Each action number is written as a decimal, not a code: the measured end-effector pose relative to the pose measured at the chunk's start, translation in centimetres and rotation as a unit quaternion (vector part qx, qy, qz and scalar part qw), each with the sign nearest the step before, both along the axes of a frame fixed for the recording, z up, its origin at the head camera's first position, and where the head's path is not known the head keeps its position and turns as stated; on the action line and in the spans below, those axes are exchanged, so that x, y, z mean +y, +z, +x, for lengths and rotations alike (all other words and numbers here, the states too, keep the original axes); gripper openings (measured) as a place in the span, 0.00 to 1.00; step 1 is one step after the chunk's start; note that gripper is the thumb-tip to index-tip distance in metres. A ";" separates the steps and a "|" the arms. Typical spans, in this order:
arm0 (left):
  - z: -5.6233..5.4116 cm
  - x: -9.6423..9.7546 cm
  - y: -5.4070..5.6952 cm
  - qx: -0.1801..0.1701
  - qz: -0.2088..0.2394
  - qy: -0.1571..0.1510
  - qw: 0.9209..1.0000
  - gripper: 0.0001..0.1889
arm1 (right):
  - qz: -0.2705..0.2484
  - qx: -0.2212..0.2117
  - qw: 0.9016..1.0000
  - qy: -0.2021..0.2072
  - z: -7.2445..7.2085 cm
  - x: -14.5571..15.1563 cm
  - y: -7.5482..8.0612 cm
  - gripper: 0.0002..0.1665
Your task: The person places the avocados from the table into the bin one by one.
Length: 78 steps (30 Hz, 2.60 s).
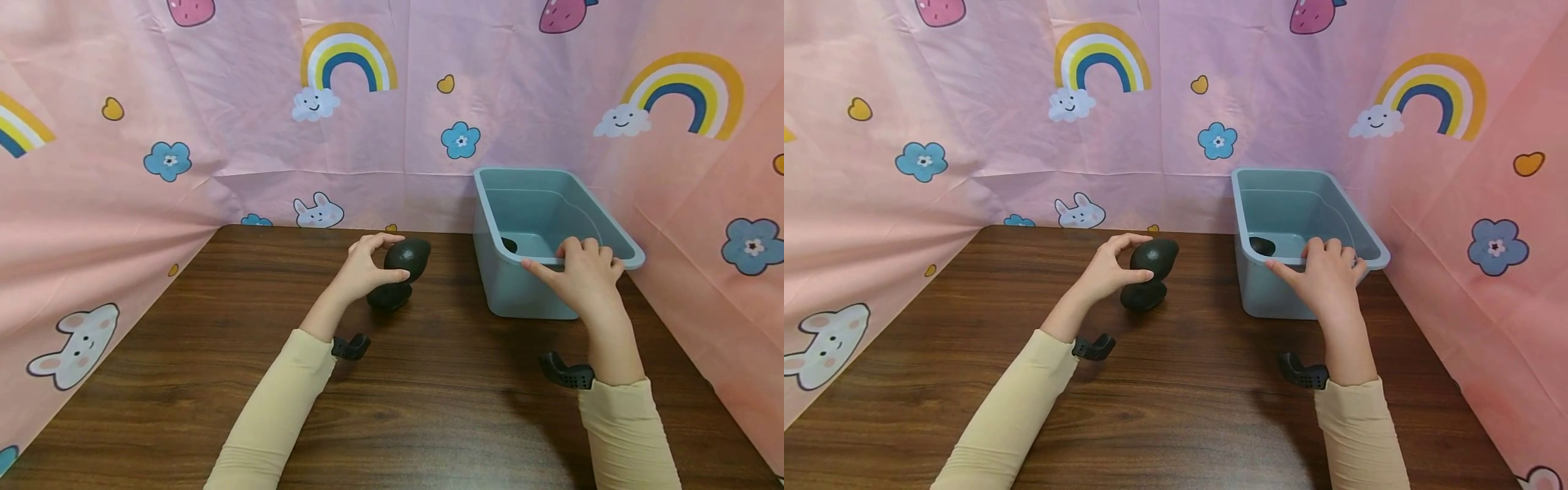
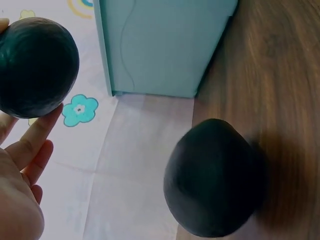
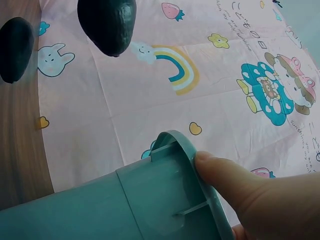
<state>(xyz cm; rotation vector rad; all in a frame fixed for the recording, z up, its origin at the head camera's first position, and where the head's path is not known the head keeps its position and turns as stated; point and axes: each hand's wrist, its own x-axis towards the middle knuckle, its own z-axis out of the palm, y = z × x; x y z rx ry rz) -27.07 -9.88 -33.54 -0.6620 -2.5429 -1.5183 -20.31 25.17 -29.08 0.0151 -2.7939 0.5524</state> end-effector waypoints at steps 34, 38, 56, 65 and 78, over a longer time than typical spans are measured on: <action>-0.7 5.3 2.4 -0.002 0.054 -0.064 0.996 0.28 | 0.001 -0.001 1.000 -0.003 -0.1 0.1 -0.2 0.44; -0.8 5.9 2.4 -0.005 0.060 -0.075 0.995 0.28 | 0.001 0.000 1.000 -0.002 -0.1 0.1 -0.1 0.43; -1.4 9.1 3.9 -0.015 0.100 -0.097 0.990 0.28 | 0.004 0.000 1.000 -0.005 -0.2 0.0 -0.2 0.44; -1.6 10.8 4.2 -0.019 0.103 -0.118 0.987 0.27 | 0.005 -0.003 1.000 -0.007 -0.2 0.0 -0.1 0.44; -2.0 12.3 4.5 -0.024 0.088 -0.108 0.990 0.28 | 0.005 -0.001 1.000 -0.008 -0.1 0.0 0.0 0.44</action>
